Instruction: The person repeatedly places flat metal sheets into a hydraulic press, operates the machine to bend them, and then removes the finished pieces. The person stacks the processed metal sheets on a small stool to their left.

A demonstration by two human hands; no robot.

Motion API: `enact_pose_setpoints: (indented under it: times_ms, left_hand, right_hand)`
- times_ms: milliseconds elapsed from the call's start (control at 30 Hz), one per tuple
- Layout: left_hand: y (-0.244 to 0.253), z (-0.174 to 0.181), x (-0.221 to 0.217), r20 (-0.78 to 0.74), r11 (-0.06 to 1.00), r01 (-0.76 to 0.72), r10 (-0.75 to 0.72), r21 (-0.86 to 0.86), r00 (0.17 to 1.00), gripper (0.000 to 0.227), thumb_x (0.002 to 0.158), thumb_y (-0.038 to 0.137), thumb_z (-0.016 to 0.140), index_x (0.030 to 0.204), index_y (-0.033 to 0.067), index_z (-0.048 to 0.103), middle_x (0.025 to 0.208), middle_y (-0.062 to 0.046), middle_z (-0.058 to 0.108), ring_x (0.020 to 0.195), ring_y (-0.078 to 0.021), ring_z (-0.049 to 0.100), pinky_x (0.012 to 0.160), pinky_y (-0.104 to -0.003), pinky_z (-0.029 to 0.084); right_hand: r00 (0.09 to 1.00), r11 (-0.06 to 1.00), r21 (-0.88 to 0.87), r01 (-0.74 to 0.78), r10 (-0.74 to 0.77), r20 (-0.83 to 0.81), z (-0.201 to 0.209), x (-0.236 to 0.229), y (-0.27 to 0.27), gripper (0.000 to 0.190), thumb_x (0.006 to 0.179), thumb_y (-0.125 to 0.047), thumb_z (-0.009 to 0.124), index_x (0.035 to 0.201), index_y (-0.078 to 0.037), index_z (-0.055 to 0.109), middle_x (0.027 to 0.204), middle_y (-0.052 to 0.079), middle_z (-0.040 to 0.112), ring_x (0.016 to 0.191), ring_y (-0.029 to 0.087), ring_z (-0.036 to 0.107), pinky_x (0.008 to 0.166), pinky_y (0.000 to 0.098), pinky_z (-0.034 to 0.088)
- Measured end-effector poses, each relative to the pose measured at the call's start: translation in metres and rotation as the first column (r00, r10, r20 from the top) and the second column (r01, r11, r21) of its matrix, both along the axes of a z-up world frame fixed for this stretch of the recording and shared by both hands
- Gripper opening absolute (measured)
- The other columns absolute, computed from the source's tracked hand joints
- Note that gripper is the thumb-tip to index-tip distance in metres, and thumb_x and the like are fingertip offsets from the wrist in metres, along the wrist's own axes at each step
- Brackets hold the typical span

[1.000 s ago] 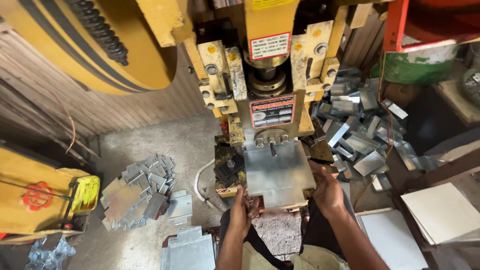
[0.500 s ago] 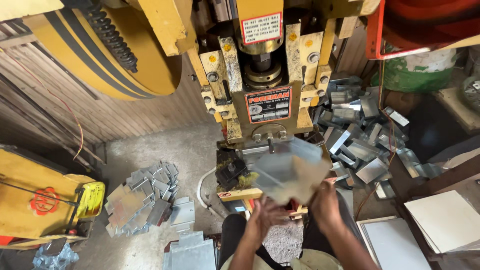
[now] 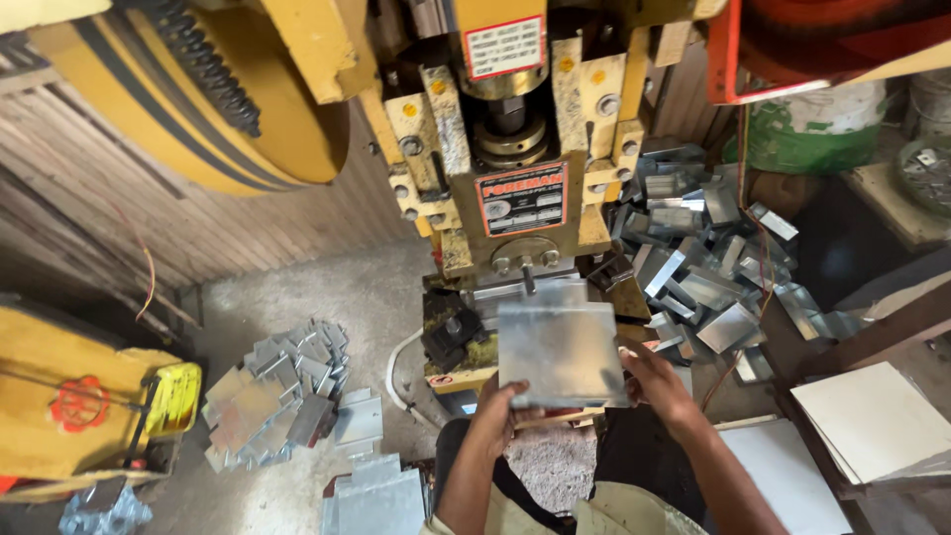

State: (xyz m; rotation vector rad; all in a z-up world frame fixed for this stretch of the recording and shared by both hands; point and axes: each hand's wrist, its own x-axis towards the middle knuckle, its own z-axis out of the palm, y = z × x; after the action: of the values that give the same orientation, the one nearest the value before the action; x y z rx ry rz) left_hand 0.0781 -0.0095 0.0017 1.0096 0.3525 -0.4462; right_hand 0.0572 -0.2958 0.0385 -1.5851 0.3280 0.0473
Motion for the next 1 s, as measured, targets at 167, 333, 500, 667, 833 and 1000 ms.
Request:
enact_pose_setpoints:
  times_ms: [167, 333, 500, 667, 833, 1000]
  left_hand:
    - [0.011, 0.009, -0.022, -0.002, 0.977, -0.153, 0.155, -0.148, 0.988, 0.053, 0.095, 0.002, 0.05, 0.147, 0.0047, 0.042, 0.111, -0.012, 0.061, 0.081, -0.0258, 0.073, 0.07, -0.037, 0.067]
    - [0.007, 0.041, -0.035, -0.102, 0.977, -0.195, 0.185, -0.089, 0.977, 0.039, 0.1, 0.007, 0.046, 0.138, -0.0016, 0.04, 0.089, -0.017, 0.068, 0.071, -0.0249, 0.075, 0.06, -0.04, 0.065]
    - [0.009, 0.041, -0.035, 0.105, 0.979, -0.159, 0.146, 0.124, 0.984, 0.035, 0.106, 0.02, 0.052, 0.136, 0.0033, 0.049, 0.065, -0.008, 0.06, 0.048, -0.0185, 0.06, 0.039, -0.03, 0.047]
    - [0.018, 0.045, -0.015, 0.069, 0.993, -0.07, 0.064, 0.098, 0.996, 0.036, 0.103, 0.016, 0.049, 0.138, 0.0097, 0.05, 0.065, -0.006, 0.061, 0.045, -0.018, 0.058, 0.037, -0.031, 0.044]
    - [0.02, 0.039, -0.012, 0.035, 0.997, -0.07, 0.069, 0.026, 0.997, 0.035, 0.103, 0.018, 0.05, 0.137, 0.0067, 0.05, 0.07, -0.007, 0.064, 0.052, -0.019, 0.063, 0.045, -0.03, 0.051]
    - [0.026, 0.032, -0.014, 0.019, 0.989, -0.025, 0.028, -0.145, 0.999, 0.059, 0.108, 0.052, 0.037, 0.127, -0.0025, 0.051, 0.076, -0.014, 0.068, 0.06, -0.0233, 0.068, 0.054, -0.032, 0.056]
  right_hand:
    - [0.991, 0.982, 0.186, 0.038, -0.014, -0.129, -0.013, -0.003, 0.01, 0.061, 0.096, -0.022, 0.063, 0.156, -0.013, 0.05, 0.073, 0.007, 0.052, 0.059, 0.018, 0.045, 0.051, 0.033, 0.034]
    - [0.997, 0.861, 0.502, -0.078, 0.079, 0.019, 0.002, -0.001, 0.022, 0.056, 0.095, -0.017, 0.055, 0.149, -0.004, 0.048, 0.106, 0.007, 0.072, 0.091, 0.016, 0.07, 0.078, 0.0309, 0.056]
    - [0.999, 0.851, 0.523, -0.05, 0.034, 0.041, -0.001, 0.015, 0.027, 0.05, 0.099, -0.015, 0.055, 0.147, -0.001, 0.052, 0.122, 0.009, 0.069, 0.105, 0.019, 0.065, 0.084, 0.0362, 0.054]
    - [1.0, 0.831, 0.556, 0.003, -0.007, 0.006, 0.001, 0.02, 0.033, 0.049, 0.099, -0.018, 0.05, 0.144, 0.001, 0.056, 0.125, 0.011, 0.069, 0.107, 0.023, 0.064, 0.085, 0.0391, 0.052]
    - [0.998, 0.831, 0.555, -0.049, 0.012, 0.069, 0.004, 0.019, 0.035, 0.051, 0.103, -0.025, 0.047, 0.146, 0.001, 0.056, 0.127, 0.014, 0.068, 0.108, 0.024, 0.062, 0.085, 0.0394, 0.047]
    - [0.998, 0.824, 0.564, -0.046, 0.017, 0.056, 0.011, 0.017, 0.037, 0.055, 0.102, -0.033, 0.046, 0.145, 0.0, 0.053, 0.134, 0.012, 0.067, 0.115, 0.023, 0.062, 0.088, 0.0392, 0.048]
